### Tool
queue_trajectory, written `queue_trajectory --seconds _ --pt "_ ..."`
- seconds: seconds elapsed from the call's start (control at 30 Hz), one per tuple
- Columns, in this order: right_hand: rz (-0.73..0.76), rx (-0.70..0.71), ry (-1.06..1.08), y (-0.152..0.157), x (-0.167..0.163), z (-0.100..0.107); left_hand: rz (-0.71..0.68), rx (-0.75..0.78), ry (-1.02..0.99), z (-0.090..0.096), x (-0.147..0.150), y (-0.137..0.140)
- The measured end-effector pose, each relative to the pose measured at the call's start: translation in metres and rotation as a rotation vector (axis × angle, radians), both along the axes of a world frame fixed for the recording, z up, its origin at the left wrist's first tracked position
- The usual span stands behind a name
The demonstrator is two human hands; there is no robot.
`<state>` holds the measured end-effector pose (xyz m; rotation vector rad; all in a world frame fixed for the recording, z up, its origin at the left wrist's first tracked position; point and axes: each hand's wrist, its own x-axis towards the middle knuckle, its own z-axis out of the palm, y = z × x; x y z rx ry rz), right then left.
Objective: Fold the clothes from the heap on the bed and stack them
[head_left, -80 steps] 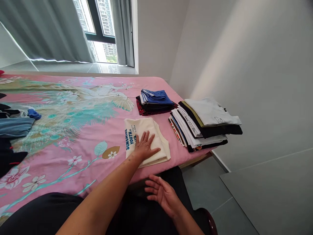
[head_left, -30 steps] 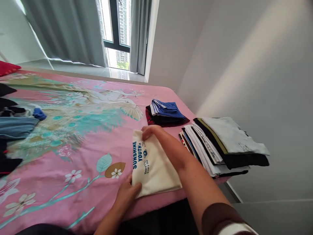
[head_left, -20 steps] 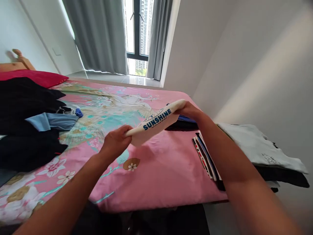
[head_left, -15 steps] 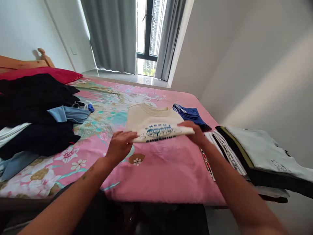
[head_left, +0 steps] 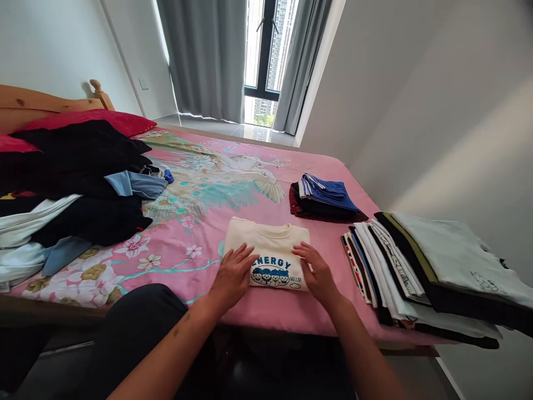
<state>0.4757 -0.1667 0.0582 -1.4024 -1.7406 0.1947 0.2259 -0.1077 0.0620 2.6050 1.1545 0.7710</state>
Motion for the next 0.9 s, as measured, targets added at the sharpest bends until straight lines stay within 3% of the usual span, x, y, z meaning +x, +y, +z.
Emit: queue_trajectory --seconds 0.07,0.13,0.23,0.3,0.4,0.5,0.57,0.7,0.8,0.9 --pt "0.088 -0.089 -0.146 0.017 -0.023 0.005 -0.030 -0.008 0.082 -0.001 0.016 0.009" --pt "0.116 -0.242 -0.307 0.030 -0.035 -0.007 0.075 -0.093 0.169 -0.014 0.021 0.017" --pt "-0.055 -0.419 -0.401 0.040 -0.031 -0.040 0.264 -0.252 0.252 -0.041 0.010 0.024" --pt "-0.200 -0.401 -0.374 0.038 -0.023 -0.060 0.297 -0.283 0.262 -0.056 0.001 0.024" --pt "-0.376 -0.202 -0.271 0.029 -0.015 -0.078 0.304 -0.270 0.228 -0.065 -0.005 0.021" --pt "-0.574 -0.035 -0.082 0.014 -0.008 -0.086 0.369 -0.237 0.111 -0.067 -0.006 0.021" --pt "-0.661 -0.033 0.099 0.002 -0.001 -0.091 0.453 -0.222 -0.021 -0.066 -0.009 0.024" --pt "-0.709 -0.137 0.392 -0.020 0.012 -0.094 0.563 -0.398 -0.262 -0.058 -0.023 0.028" --pt "-0.719 -0.233 0.369 -0.026 0.014 -0.089 0.566 -0.589 -0.299 -0.050 -0.032 0.027" --pt "-0.693 -0.349 0.334 -0.026 0.015 -0.081 0.516 -0.641 -0.248 -0.043 -0.038 0.025"
